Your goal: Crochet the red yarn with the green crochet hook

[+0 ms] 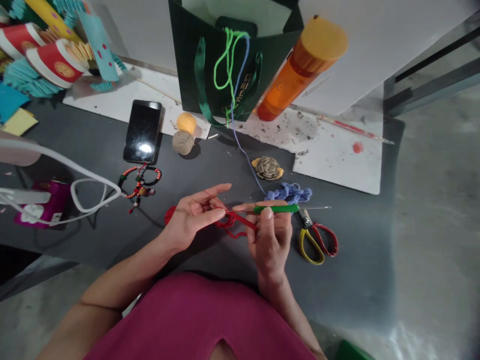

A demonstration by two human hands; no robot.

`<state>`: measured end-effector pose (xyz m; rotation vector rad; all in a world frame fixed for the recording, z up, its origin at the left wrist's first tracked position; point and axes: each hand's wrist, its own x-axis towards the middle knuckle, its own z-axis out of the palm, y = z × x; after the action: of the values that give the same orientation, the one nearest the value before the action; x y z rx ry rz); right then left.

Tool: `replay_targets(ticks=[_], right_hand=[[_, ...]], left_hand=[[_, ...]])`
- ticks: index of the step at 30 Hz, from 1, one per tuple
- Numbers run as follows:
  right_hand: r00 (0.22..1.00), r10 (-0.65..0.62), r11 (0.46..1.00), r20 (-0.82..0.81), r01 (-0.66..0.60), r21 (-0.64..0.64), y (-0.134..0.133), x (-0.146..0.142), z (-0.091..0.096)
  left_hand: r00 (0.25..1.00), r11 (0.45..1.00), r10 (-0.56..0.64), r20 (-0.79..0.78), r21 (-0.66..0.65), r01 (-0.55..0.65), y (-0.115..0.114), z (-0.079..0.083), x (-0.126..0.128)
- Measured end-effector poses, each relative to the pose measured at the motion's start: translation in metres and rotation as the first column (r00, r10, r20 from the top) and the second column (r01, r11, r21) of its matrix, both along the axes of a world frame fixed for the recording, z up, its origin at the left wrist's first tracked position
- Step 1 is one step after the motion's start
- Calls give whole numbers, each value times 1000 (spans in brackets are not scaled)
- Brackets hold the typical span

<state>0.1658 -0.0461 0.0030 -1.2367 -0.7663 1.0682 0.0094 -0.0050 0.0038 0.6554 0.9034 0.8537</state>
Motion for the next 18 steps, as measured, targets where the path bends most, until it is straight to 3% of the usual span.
replay_targets(ticks=[8, 12, 18], right_hand=[[918, -33, 973, 396, -61, 223, -13, 4, -4], [882, -42, 929, 469, -138, 344, -15, 4, -11], [818, -59, 911, 572, -190, 365, -14, 3, -15]], left_hand=[[993, 998, 49, -105, 47, -44, 0, 4, 0], [981, 993, 75, -180, 106, -57, 0, 5, 2], [957, 986, 104, -272, 155, -63, -2, 7, 3]])
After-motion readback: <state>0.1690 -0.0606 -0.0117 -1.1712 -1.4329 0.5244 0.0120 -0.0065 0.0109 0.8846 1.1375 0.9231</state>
